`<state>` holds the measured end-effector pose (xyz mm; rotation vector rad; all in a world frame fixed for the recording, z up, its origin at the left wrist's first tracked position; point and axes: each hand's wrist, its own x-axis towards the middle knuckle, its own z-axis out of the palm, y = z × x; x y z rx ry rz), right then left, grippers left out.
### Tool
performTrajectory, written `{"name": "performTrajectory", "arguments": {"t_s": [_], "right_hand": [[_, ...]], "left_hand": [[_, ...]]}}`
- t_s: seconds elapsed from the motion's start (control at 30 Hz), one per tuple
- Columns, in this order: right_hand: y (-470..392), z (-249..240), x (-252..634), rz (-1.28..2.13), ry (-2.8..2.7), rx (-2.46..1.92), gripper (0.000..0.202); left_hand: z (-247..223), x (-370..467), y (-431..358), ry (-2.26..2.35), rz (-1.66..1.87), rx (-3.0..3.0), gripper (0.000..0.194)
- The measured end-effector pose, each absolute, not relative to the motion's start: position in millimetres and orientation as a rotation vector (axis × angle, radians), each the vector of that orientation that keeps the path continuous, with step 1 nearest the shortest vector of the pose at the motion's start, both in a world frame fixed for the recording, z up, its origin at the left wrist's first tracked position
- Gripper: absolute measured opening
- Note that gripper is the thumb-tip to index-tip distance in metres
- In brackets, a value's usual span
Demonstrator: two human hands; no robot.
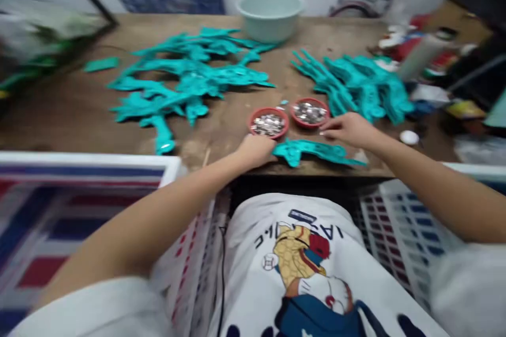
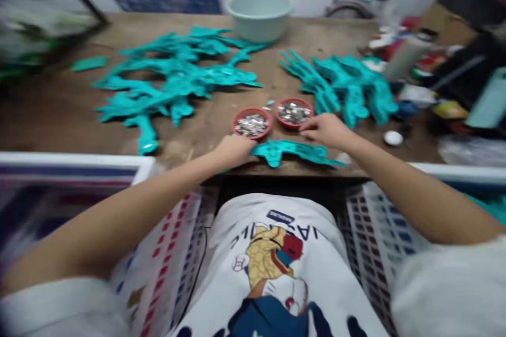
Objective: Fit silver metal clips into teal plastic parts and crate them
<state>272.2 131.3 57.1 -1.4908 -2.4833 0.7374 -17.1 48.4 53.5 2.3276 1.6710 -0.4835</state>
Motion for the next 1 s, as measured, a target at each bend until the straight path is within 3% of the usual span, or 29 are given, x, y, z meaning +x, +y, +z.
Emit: {"name": "performTrajectory", "arguments": {"t_s": [0.2,0.53,0.63,0.8,1.0], "right_hand": [[122,46,294,1.11,-2.362,-1.684,0.02],[124,50,292,1.086,-2.45,-1.742,0.021],[120,52,286,1.01,-2.523,-1.731,0.02],[112,53,279,0.602,-2.721,-1.676,0.021],[108,52,276,0.466,-2.726,-1.744,0.014]], "left_hand": [[38,-10,60,1.651,-0.633,2.407,0.043],[43,-5,58,1.698,-0.74,2.41,0.046],[43,-6,58,1.699,-0.753,2.419,0.046],[40,-8,59,1.713,-0.734,2.414,0.047],[43,-7,59,1.724,-0.755,2.407,0.047]]}}
